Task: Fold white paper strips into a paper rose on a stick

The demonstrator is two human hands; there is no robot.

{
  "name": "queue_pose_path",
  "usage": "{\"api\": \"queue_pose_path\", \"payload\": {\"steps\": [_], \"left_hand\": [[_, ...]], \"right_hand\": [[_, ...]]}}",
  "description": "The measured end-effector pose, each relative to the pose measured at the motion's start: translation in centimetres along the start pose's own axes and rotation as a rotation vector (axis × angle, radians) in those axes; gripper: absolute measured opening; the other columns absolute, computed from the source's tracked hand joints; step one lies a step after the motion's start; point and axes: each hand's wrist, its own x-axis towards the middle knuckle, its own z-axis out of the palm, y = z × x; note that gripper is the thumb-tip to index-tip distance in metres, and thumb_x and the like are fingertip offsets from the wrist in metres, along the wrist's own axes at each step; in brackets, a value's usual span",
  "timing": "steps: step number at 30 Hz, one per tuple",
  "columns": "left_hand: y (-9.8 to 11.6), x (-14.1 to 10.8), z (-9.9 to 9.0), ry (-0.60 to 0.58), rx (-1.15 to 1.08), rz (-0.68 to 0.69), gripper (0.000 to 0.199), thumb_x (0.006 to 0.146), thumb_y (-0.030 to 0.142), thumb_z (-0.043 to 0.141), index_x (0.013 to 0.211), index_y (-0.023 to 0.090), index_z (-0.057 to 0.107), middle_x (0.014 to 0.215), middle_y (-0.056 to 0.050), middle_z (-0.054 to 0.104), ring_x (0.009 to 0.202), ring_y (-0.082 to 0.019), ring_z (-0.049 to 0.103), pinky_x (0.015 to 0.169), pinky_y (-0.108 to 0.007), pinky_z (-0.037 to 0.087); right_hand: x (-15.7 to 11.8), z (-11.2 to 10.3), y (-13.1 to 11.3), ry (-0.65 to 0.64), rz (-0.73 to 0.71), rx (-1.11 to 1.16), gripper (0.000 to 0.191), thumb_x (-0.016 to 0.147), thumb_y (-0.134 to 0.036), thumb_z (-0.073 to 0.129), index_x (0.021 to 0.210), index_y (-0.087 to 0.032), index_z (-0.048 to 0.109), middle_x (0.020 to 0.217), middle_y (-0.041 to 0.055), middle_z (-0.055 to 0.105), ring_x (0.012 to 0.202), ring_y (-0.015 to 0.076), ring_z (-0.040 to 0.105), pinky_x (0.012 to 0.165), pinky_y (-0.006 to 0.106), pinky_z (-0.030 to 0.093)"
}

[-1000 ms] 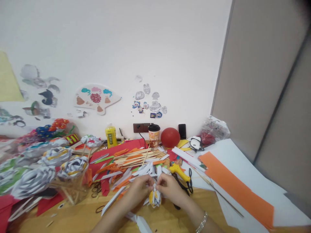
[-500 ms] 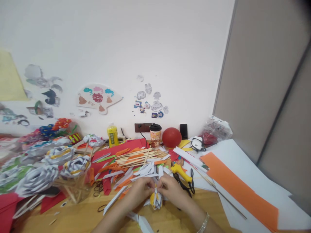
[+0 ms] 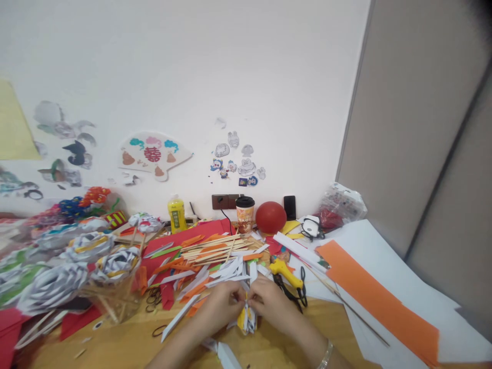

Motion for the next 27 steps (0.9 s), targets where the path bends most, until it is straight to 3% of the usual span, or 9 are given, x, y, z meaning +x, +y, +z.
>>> {"api": "queue_pose_path", "payload": {"steps": [4,8,13,27], "left_hand": [[-1.2,0.4,0.4,0.003,-0.197,0.01,0.014,0.063,0.012,0.045,0.071,0.016,0.056,0.067,0.001,0.059,0.065,-0.014,0.053,0.06,-0.022,0.04],[-1.6,0.5,0.5,-0.033,-0.355,0.003,0.015,0.075,0.02,0.042,0.081,0.015,0.056,0.075,0.0,0.059,0.071,-0.014,0.052,0.066,-0.022,0.041],[-1.2,0.5,0.6,-0.105,-0.285,-0.014,0.02,0.078,0.03,0.045,0.069,0.015,0.055,0.066,0.002,0.054,0.064,-0.012,0.047,0.062,-0.021,0.038],[-1.3,0.6,1.0,-0.054,-0.388,-0.036,0.019,0.076,0.032,0.045,0.066,0.017,0.05,0.063,0.004,0.048,0.06,-0.012,0.042,0.057,-0.021,0.036]], "right_hand": [[0.1,0.0,-0.1,0.018,-0.071,0.026,0.018,0.072,-0.002,0.054,0.062,-0.017,0.054,0.067,-0.0019,0.053,0.074,0.0131,0.05,0.066,0.021,0.035],[0.1,-0.1,-0.1,0.058,0.025,0.123,0.014,0.071,-0.004,0.059,0.064,-0.017,0.057,0.073,-0.0011,0.057,0.077,0.0128,0.052,0.069,0.021,0.036],[0.1,0.3,0.0,0.024,0.153,0.114,0.01,0.07,-0.008,0.06,0.069,-0.018,0.061,0.074,-0.001,0.058,0.07,0.0124,0.052,0.064,0.021,0.036],[0.0,-0.3,-0.3,0.013,0.023,0.027,0.008,0.073,-0.011,0.06,0.069,-0.018,0.058,0.073,-0.0007,0.056,0.077,0.0143,0.05,0.067,0.022,0.035]]}}
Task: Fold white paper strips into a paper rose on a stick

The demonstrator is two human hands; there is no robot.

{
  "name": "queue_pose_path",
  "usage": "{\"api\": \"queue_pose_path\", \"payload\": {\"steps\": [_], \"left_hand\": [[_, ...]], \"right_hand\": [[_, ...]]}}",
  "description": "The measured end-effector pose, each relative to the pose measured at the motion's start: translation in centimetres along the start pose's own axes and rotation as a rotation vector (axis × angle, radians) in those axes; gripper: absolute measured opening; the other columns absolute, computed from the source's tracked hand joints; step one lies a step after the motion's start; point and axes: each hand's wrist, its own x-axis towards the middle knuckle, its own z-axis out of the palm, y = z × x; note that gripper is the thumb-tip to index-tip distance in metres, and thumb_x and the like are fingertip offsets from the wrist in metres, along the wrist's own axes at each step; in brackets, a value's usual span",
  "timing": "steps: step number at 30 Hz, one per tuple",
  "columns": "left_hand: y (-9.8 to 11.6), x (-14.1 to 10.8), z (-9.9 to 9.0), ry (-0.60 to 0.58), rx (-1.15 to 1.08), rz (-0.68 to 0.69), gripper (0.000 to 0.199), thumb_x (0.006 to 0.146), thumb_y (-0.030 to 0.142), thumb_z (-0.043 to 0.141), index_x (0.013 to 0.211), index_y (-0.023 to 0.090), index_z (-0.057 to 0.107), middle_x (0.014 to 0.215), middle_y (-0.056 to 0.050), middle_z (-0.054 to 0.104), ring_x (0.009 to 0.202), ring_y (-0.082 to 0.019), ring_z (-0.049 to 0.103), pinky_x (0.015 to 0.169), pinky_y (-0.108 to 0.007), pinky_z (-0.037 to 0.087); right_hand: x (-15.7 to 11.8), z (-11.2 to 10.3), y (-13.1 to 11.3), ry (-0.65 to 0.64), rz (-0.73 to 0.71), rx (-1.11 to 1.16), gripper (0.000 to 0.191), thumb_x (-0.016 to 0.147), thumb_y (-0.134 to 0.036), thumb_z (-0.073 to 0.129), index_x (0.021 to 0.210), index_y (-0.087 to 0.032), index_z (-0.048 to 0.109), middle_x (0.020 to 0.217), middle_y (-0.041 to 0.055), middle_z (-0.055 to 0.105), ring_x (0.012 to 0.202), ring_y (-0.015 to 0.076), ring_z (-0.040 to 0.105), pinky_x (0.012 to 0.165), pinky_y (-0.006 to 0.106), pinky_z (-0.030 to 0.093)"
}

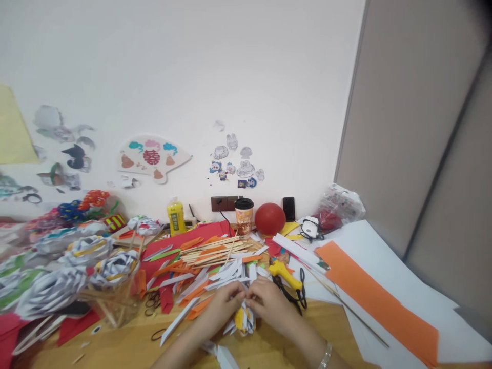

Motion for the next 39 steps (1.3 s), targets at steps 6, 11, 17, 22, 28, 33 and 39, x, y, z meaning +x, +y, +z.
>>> {"api": "queue_pose_path", "payload": {"steps": [6,11,17,22,28,33,39], "left_hand": [[0.0,0.0,0.1,0.04,0.011,-0.007,0.019,0.076,0.032,0.046,0.065,0.017,0.051,0.063,0.003,0.05,0.062,-0.013,0.045,0.058,-0.022,0.037],[-0.2,0.3,0.1,0.125,-0.121,-0.02,0.025,0.074,0.039,0.052,0.083,0.016,0.055,0.068,0.002,0.055,0.064,-0.014,0.05,0.06,-0.023,0.039],[-0.1,0.2,1.0,0.144,-0.437,-0.191,0.038,0.071,0.049,0.056,0.091,0.019,0.047,0.067,0.005,0.05,0.057,-0.01,0.052,0.051,-0.021,0.041],[0.6,-0.5,1.1,-0.062,-0.716,-0.345,0.042,0.072,0.053,0.054,0.098,0.023,0.043,0.074,0.003,0.054,0.055,-0.011,0.059,0.042,-0.019,0.042],[0.4,-0.5,1.1,-0.023,-0.833,-0.368,0.041,0.07,0.043,0.064,0.099,0.02,0.046,0.069,0.003,0.056,0.051,-0.009,0.059,0.046,-0.02,0.047],[1.1,-0.5,1.8,0.108,-0.78,-0.327,0.043,0.066,0.038,0.069,0.099,0.02,0.049,0.069,0.003,0.055,0.05,-0.008,0.056,0.049,-0.021,0.049],[2.5,-1.1,2.0,0.224,-0.791,-0.28,0.041,0.061,0.039,0.072,0.09,0.02,0.051,0.069,0.003,0.057,0.058,-0.01,0.057,0.058,-0.026,0.052]], "right_hand": [[0.0,0.3,0.3,-0.017,0.079,0.08,0.01,0.074,-0.01,0.056,0.072,-0.019,0.059,0.079,0.0,0.057,0.079,0.0143,0.052,0.07,0.023,0.036],[0.2,0.5,0.7,0.065,0.137,0.174,0.007,0.074,-0.014,0.056,0.069,-0.018,0.056,0.072,-0.0016,0.056,0.071,0.0137,0.051,0.065,0.022,0.037],[0.5,0.6,1.0,0.287,0.201,0.244,0.009,0.077,-0.021,0.052,0.069,-0.018,0.053,0.07,-0.0001,0.057,0.068,0.0148,0.053,0.063,0.024,0.039],[0.6,0.9,0.8,0.329,0.218,0.328,0.011,0.076,-0.023,0.052,0.067,-0.018,0.05,0.066,0.0,0.055,0.063,0.0145,0.052,0.058,0.024,0.04],[0.3,0.7,0.5,0.386,0.114,0.139,0.009,0.076,-0.017,0.048,0.068,-0.019,0.048,0.069,0.0009,0.053,0.067,0.0149,0.051,0.063,0.025,0.041],[0.0,0.7,1.1,0.392,-0.1,-0.134,0.015,0.081,-0.012,0.044,0.068,-0.019,0.047,0.07,0.001,0.051,0.07,0.0155,0.048,0.064,0.026,0.039],[-0.1,0.4,1.4,0.379,-0.265,-0.171,0.015,0.089,-0.016,0.039,0.08,-0.019,0.051,0.078,0.003,0.055,0.077,0.0163,0.05,0.07,0.029,0.042]]}}
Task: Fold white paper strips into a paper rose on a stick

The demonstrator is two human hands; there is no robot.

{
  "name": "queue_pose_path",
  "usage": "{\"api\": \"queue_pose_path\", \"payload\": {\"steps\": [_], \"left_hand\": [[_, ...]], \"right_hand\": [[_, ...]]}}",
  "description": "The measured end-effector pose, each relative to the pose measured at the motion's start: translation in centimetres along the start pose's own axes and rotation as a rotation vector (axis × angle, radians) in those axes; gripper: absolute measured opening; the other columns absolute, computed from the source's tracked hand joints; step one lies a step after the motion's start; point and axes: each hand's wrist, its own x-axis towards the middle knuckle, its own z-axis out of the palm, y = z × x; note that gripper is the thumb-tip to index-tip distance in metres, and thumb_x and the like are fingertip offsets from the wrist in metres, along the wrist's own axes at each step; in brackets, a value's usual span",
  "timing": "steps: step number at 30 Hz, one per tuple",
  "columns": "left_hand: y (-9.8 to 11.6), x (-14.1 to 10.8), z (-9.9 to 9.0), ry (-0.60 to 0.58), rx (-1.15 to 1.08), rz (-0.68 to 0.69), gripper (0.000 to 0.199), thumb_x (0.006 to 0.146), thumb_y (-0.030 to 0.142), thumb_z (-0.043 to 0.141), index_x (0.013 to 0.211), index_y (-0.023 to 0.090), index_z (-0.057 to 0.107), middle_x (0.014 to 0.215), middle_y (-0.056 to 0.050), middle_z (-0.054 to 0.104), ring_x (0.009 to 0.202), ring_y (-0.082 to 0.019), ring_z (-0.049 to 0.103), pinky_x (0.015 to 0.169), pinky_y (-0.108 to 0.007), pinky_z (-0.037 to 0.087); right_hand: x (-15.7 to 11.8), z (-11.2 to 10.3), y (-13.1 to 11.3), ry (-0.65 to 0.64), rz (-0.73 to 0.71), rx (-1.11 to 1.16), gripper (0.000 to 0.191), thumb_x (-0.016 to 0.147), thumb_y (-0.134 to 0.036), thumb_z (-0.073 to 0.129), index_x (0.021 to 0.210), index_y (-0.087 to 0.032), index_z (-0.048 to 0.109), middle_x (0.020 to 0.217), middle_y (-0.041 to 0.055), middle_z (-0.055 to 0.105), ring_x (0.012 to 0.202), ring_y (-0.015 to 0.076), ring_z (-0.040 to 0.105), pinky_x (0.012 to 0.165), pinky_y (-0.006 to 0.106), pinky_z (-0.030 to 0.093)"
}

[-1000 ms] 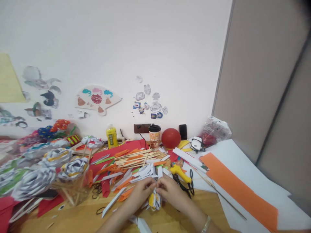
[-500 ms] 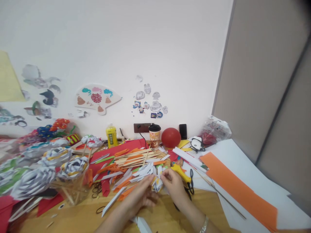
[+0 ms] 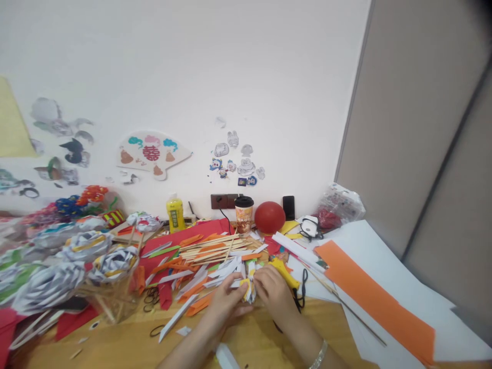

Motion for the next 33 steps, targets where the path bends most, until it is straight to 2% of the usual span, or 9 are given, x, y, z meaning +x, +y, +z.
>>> {"api": "queue_pose_path", "payload": {"steps": [4,8,12,18,22,26,29,31,33], "left_hand": [[-0.4,0.4,0.0,0.037,0.032,0.04,0.046,0.056,0.043,0.073,0.089,0.02,0.05,0.065,0.005,0.055,0.05,-0.009,0.054,0.05,-0.024,0.049],[-1.3,1.2,-0.4,0.081,0.068,0.061,0.051,0.054,0.047,0.073,0.089,0.02,0.048,0.056,0.007,0.053,0.044,-0.009,0.053,0.048,-0.023,0.047],[-1.7,1.6,-0.7,0.1,0.086,0.088,0.05,0.056,0.048,0.071,0.089,0.02,0.046,0.054,0.008,0.054,0.044,-0.009,0.053,0.049,-0.023,0.045],[-1.5,1.3,-0.7,0.13,0.146,0.123,0.046,0.059,0.048,0.067,0.09,0.02,0.048,0.045,0.009,0.048,0.04,-0.008,0.046,0.044,-0.019,0.039],[-0.5,1.2,-0.9,0.145,0.332,0.202,0.037,0.063,0.049,0.062,0.084,0.02,0.054,0.062,0.002,0.059,0.058,-0.016,0.057,0.054,-0.026,0.046],[1.0,1.7,-2.1,0.178,0.59,0.446,0.035,0.065,0.052,0.057,0.058,0.018,0.062,0.084,-0.007,0.062,0.089,-0.025,0.054,0.079,-0.034,0.043],[1.8,2.0,-2.9,0.027,0.365,0.246,0.04,0.065,0.055,0.055,0.069,0.016,0.065,0.075,-0.006,0.065,0.08,-0.023,0.058,0.075,-0.034,0.044],[2.0,2.0,-3.2,-0.153,0.225,0.088,0.036,0.063,0.049,0.063,0.076,0.015,0.066,0.069,-0.004,0.065,0.07,-0.019,0.059,0.071,-0.031,0.044],[2.1,1.9,-3.3,-0.249,0.192,0.011,0.028,0.058,0.037,0.071,0.074,0.014,0.065,0.067,-0.002,0.065,0.066,-0.016,0.058,0.068,-0.028,0.043]], "right_hand": [[0.0,0.0,-0.2,0.028,0.027,-0.059,0.011,0.089,-0.02,0.041,0.091,-0.019,0.052,0.081,0.0044,0.058,0.077,0.0175,0.052,0.068,0.029,0.043],[-0.1,0.1,-0.6,0.027,-0.076,-0.199,0.02,0.09,-0.016,0.037,0.083,-0.017,0.056,0.072,0.0041,0.059,0.071,0.0165,0.053,0.066,0.029,0.044],[-0.4,0.5,-0.8,0.028,-0.148,-0.29,0.021,0.09,-0.013,0.036,0.09,-0.014,0.057,0.077,0.0062,0.063,0.072,0.0164,0.056,0.066,0.027,0.044],[-0.4,0.8,-1.3,0.04,-0.075,-0.257,0.023,0.09,-0.014,0.037,0.085,-0.016,0.059,0.071,0.005,0.062,0.066,0.0159,0.056,0.062,0.026,0.044],[0.0,0.0,-1.4,0.047,0.037,-0.084,0.021,0.09,-0.018,0.039,0.084,-0.018,0.06,0.074,0.0045,0.063,0.07,0.0163,0.056,0.064,0.027,0.044],[0.4,-0.7,-1.1,-0.033,0.094,0.077,0.015,0.087,-0.02,0.046,0.086,-0.02,0.061,0.079,0.0027,0.064,0.074,0.0158,0.056,0.068,0.027,0.043],[0.5,-0.7,-1.2,-0.061,0.165,0.18,0.014,0.085,-0.02,0.049,0.081,-0.02,0.062,0.077,0.0022,0.065,0.073,0.0153,0.057,0.068,0.026,0.043],[0.6,-0.6,-1.4,-0.087,0.212,0.242,0.013,0.083,-0.021,0.051,0.078,-0.02,0.063,0.075,0.0018,0.064,0.071,0.0147,0.058,0.066,0.025,0.043],[0.6,-0.5,-1.6,-0.12,0.231,0.28,0.013,0.082,-0.021,0.053,0.076,-0.02,0.064,0.073,0.0015,0.064,0.07,0.0142,0.058,0.065,0.024,0.043]]}}
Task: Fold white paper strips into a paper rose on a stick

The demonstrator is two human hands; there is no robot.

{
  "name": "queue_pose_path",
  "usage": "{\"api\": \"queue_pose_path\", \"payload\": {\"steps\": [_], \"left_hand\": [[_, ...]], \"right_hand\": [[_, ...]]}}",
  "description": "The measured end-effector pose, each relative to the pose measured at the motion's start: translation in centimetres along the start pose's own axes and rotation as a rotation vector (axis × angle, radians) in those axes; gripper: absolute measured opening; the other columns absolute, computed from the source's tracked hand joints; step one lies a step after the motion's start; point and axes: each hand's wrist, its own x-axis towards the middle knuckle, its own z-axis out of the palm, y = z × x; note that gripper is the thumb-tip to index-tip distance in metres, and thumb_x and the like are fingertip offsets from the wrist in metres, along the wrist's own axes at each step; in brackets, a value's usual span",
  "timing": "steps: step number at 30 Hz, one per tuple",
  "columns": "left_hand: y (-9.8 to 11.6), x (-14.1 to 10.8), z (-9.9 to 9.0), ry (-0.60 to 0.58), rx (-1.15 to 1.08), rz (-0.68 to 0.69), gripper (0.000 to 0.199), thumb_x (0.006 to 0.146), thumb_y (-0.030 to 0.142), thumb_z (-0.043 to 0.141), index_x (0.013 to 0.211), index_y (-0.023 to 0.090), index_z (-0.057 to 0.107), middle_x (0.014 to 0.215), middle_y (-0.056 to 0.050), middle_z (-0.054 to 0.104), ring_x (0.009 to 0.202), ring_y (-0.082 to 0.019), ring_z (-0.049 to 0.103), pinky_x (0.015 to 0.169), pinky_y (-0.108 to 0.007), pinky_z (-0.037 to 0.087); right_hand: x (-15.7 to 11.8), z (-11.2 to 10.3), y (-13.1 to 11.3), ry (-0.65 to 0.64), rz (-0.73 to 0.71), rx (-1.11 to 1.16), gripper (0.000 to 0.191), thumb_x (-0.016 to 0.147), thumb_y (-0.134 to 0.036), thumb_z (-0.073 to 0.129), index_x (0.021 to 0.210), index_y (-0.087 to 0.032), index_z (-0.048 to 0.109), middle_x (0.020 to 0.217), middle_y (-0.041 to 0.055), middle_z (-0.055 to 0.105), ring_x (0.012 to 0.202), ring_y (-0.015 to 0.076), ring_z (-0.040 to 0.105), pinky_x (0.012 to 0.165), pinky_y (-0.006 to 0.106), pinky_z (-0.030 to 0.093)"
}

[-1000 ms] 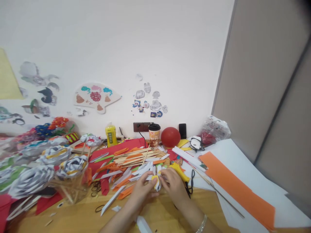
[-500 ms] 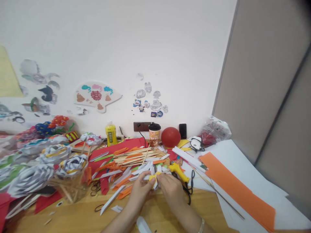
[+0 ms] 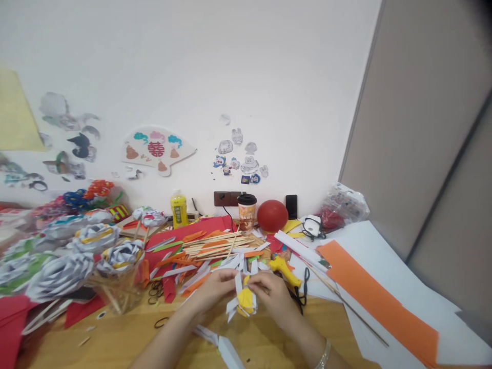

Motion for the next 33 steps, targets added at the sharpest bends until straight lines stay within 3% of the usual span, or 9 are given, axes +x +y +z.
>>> {"api": "queue_pose_path", "payload": {"steps": [5,12,16,22,29,33], "left_hand": [[-0.3,0.0,-0.1,-0.015,0.073,-0.043,0.022,0.053,0.025,0.074,0.067,0.013,0.061,0.058,0.003,0.06,0.055,-0.011,0.053,0.056,-0.022,0.037],[-0.9,0.1,0.2,-0.008,0.025,0.049,0.014,0.059,0.016,0.067,0.065,0.016,0.054,0.057,0.005,0.055,0.052,-0.008,0.049,0.052,-0.019,0.034],[-1.1,0.2,0.1,0.007,0.031,0.069,0.014,0.062,0.017,0.066,0.065,0.016,0.052,0.058,0.005,0.054,0.054,-0.008,0.048,0.052,-0.018,0.034],[-0.6,0.0,0.5,0.029,0.091,0.079,0.011,0.06,0.014,0.063,0.066,0.015,0.053,0.055,0.008,0.049,0.048,-0.006,0.041,0.047,-0.017,0.029],[-0.7,0.0,0.9,0.026,0.049,0.05,0.017,0.058,0.019,0.068,0.065,0.016,0.053,0.057,0.006,0.053,0.052,-0.009,0.048,0.052,-0.019,0.034],[0.1,-0.2,0.8,0.054,0.154,0.075,0.017,0.059,0.026,0.068,0.065,0.016,0.054,0.058,0.005,0.053,0.053,-0.01,0.047,0.052,-0.02,0.035]], "right_hand": [[-0.1,0.2,0.1,-0.033,-0.004,-0.014,0.012,0.081,-0.02,0.055,0.076,-0.019,0.065,0.073,0.0015,0.065,0.07,0.0137,0.058,0.065,0.023,0.043],[-0.1,0.1,0.5,-0.019,-0.147,-0.105,0.018,0.085,-0.024,0.049,0.079,-0.02,0.065,0.071,0.0012,0.065,0.066,0.0135,0.057,0.061,0.024,0.043],[-0.2,-0.3,0.2,-0.046,-0.226,-0.14,0.018,0.087,-0.023,0.047,0.084,-0.021,0.064,0.075,0.0013,0.065,0.07,0.0135,0.056,0.064,0.024,0.043],[-0.3,-0.3,0.1,-0.065,-0.205,-0.155,0.015,0.087,-0.02,0.046,0.082,-0.02,0.061,0.076,0.0016,0.061,0.073,0.014,0.054,0.066,0.025,0.043],[-0.1,-0.6,-0.1,-0.084,-0.405,-0.203,0.022,0.089,-0.016,0.039,0.079,-0.017,0.058,0.071,0.004,0.059,0.072,0.0157,0.05,0.064,0.027,0.041],[-0.1,-0.9,-0.3,-0.085,-0.326,-0.173,0.019,0.09,-0.017,0.04,0.083,-0.018,0.058,0.077,0.003,0.06,0.075,0.0144,0.051,0.068,0.026,0.042]]}}
